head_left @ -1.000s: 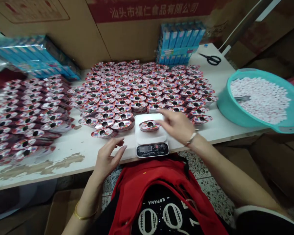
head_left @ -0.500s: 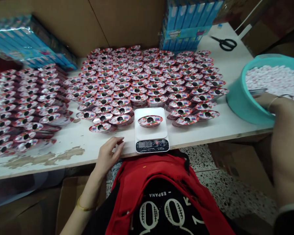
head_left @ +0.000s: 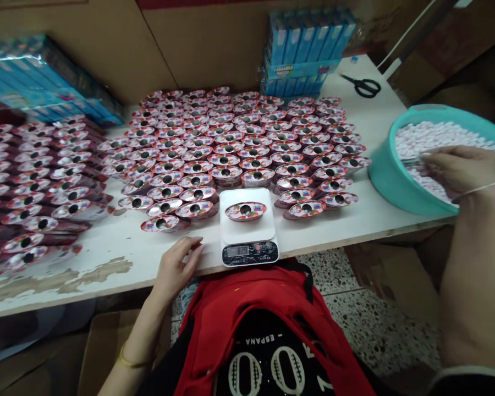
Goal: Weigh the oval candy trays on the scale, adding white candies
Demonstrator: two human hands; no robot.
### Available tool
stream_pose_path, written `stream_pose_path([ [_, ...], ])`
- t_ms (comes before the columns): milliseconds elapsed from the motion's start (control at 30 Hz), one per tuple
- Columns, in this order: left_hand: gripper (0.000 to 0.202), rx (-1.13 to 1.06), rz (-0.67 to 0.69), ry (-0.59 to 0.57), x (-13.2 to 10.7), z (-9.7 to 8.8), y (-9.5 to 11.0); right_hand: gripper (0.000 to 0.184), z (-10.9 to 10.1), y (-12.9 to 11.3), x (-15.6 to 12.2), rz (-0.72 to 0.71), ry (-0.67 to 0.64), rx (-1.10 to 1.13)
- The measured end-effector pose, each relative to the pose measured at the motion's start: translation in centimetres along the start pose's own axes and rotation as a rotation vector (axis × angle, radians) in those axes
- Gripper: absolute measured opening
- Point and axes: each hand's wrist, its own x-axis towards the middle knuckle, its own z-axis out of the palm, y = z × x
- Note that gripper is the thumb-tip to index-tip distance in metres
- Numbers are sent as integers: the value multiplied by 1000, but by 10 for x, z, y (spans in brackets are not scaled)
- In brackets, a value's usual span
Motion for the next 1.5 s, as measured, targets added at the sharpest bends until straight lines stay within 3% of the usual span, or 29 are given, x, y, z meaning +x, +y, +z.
stream_pose_path([
  [133,24,-15,-9,7,-1,-2,4,23,46,-65,-11,-92,-133,194],
  [267,23,-36,-5,6,-5,-1,6,10,108,-113,-22,-220,-395,345],
  [367,22,-42,-21,3,-13,0,4,5,146,-134,-31,-399,-505,176],
  [467,21,-52,-36,6,-20,2,2,10,165,-145,-35,-512,-548,-37],
  [600,22,-62,-39,9,-23,3,-2,14,171,-149,-36,-558,-574,-185],
  [767,21,-65,-28,-3,-19,5,-3,16,172,-150,-36,-581,-548,-152],
  [1067,19,-79,-50,6,-18,6,-6,8,137,-122,-30,-542,-164,162],
  [1233,19,-70,-50,10,-14,5,-5,6,135,-107,-35,-535,-170,158],
  [1500,20,-59,-61,3,-13,4,-1,9,150,-108,-47,-585,-215,103],
])
